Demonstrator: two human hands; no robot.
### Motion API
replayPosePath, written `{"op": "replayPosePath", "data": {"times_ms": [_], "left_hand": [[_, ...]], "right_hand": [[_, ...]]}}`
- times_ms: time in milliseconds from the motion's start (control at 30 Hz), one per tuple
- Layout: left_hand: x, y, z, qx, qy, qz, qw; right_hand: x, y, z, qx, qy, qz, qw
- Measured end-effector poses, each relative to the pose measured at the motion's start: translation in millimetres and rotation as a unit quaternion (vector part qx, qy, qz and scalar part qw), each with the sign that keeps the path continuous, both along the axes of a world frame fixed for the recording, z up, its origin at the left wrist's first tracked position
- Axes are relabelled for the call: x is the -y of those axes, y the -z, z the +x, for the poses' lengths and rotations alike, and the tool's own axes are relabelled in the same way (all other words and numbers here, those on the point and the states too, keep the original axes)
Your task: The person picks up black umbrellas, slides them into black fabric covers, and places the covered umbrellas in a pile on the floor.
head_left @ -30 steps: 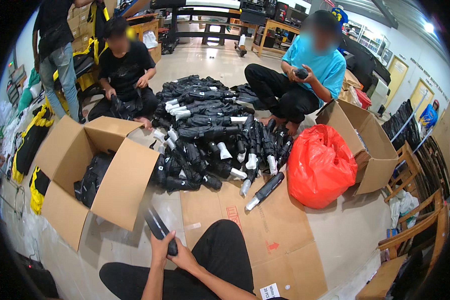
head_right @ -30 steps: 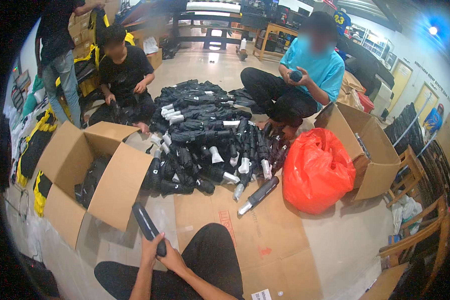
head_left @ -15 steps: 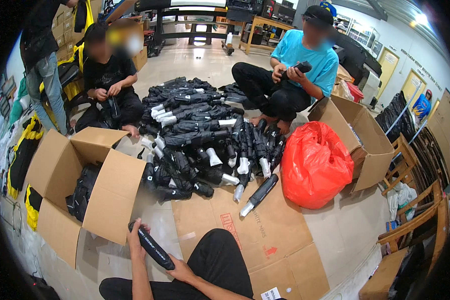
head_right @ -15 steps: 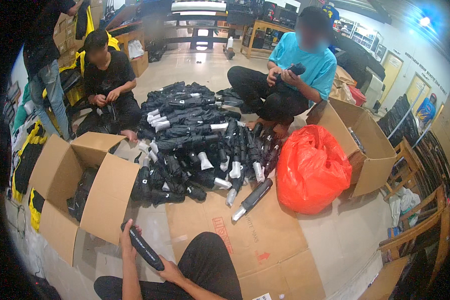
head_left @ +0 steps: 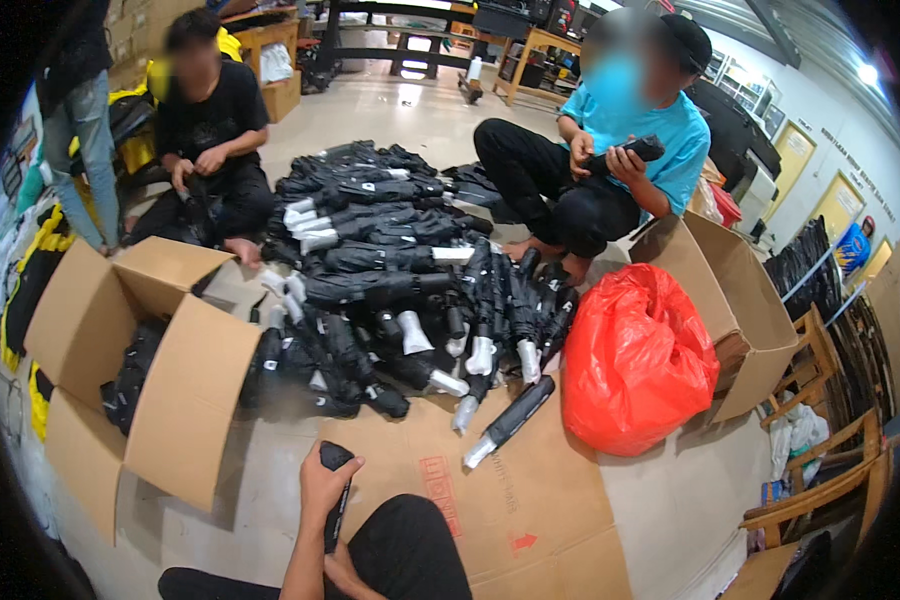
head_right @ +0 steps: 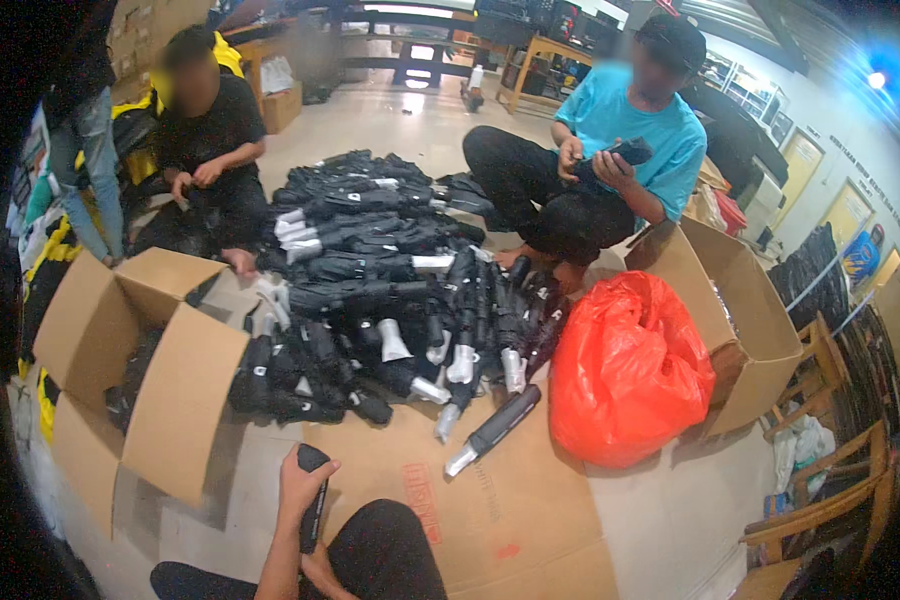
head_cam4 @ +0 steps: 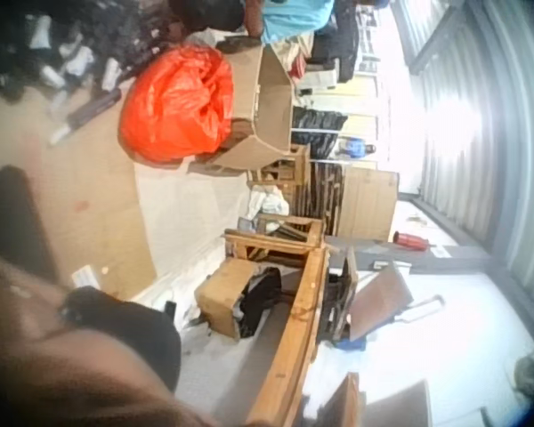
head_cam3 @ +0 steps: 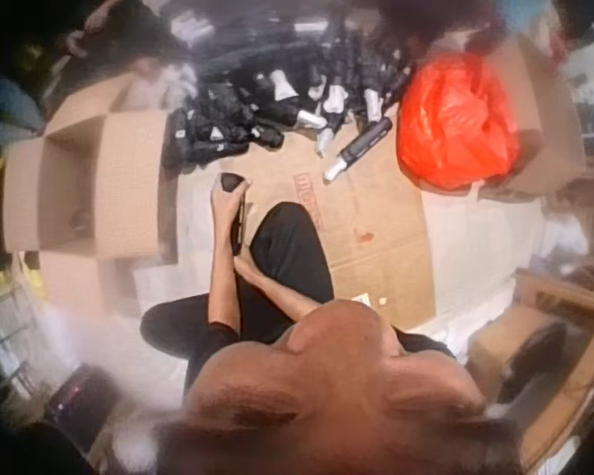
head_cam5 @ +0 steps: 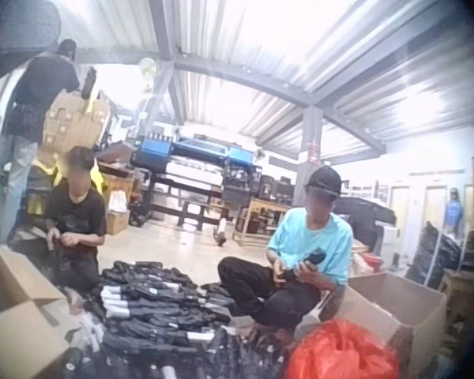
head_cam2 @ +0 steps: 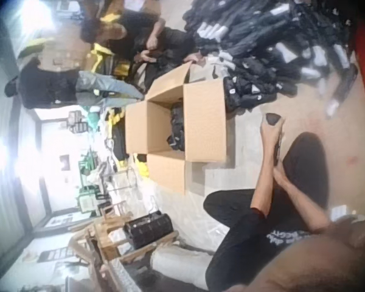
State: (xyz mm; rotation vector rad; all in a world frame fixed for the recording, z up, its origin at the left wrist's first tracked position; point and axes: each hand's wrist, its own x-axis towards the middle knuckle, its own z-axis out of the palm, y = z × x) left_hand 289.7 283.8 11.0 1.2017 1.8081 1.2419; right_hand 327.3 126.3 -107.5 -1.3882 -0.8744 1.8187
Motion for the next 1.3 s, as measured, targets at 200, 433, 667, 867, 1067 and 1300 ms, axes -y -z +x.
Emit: {"op": "replayPosePath", "data": {"times_ms": [200, 433, 667, 867, 1067, 1300], "left_hand": [[-3, 0, 2, 0.125, -0.025, -0.050, 0.991], [25, -62, -61, 0.283, -0.143, -0.004, 0.949], [26, -72, -60, 0.223, -0.159, 0.002, 0.962], [30, -79, -56, 0.199, -0.128, -0.002, 0.972], [28, -102, -44, 0.183, -0.101, 0.034, 0.977], [24, -59, -69, 0.140, -0.140, 0.032, 0.980]], "right_hand": [[-3, 33, -15, -0.014, -0.073, -0.029, 0.997], [-4, 40, -25, -0.034, -0.110, -0.038, 0.993], [6, 33, -29, -0.048, -0.138, -0.039, 0.988], [8, 30, -26, -0.047, -0.156, -0.031, 0.986], [10, 24, -24, -0.050, -0.166, -0.023, 0.985], [19, 30, -8, -0.044, -0.203, -0.003, 0.978]]}}
